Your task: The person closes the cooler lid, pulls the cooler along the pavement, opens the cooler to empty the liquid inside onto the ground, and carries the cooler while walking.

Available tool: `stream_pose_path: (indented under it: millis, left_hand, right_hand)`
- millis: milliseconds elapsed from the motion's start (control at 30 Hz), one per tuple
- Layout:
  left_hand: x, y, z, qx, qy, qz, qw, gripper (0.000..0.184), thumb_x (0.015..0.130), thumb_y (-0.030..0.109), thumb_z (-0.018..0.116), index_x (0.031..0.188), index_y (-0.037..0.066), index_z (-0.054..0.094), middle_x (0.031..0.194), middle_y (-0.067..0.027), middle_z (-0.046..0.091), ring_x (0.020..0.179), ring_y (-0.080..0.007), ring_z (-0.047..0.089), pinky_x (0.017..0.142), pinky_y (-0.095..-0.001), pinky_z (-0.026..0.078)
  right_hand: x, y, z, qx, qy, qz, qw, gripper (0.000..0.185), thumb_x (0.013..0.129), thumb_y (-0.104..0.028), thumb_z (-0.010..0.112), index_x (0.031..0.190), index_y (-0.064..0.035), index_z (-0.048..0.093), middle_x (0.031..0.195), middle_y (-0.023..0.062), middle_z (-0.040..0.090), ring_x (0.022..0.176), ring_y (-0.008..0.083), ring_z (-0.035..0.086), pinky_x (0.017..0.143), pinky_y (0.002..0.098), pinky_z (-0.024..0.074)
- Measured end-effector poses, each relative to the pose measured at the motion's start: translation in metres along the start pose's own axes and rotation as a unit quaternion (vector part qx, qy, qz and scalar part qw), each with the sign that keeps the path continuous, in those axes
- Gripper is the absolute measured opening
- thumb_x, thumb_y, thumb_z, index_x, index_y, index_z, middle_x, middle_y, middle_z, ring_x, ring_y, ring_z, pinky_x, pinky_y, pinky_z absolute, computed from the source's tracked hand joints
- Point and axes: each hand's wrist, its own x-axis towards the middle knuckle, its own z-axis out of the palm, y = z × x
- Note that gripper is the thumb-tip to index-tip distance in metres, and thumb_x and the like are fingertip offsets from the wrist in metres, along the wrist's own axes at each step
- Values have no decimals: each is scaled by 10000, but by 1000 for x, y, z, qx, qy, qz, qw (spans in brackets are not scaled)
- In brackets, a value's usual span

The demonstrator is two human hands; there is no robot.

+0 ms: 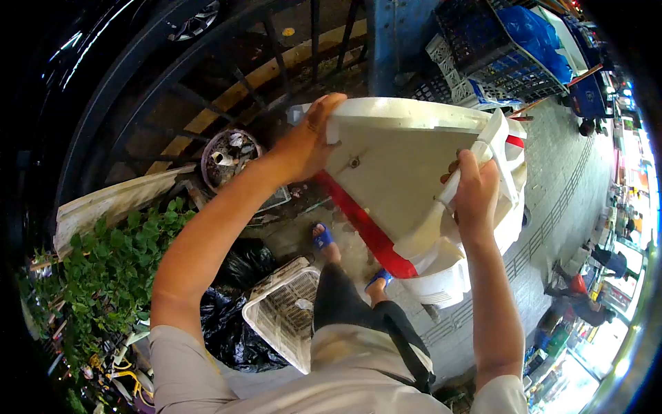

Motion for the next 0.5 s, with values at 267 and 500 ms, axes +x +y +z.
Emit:
stream_pose_path:
  millis: [267, 500]
  left_hand:
    - [-2, 0, 12, 12, 23, 30, 999, 748, 798, 99, 718, 1396, 124, 269, 1388, -213, 399, 1304, -403, 403, 1071, -434, 373]
    - [-13, 41, 33, 185, -58, 11, 981, 790, 768, 157, 741, 1436, 129, 319, 1410, -166, 406, 1342, -334, 377, 1094, -613, 244]
  right_hand:
    - [-2, 7, -13, 18, -15, 36, 999, 238, 918, -218, 523, 852, -6, 608, 701, 51, 603, 579, 128, 574, 538, 267, 458]
    - [-31, 53, -63, 65, 1, -1, 998, 211, 925, -197, 526, 962, 0, 590, 756, 64, 606, 603, 143, 575, 544, 285, 473]
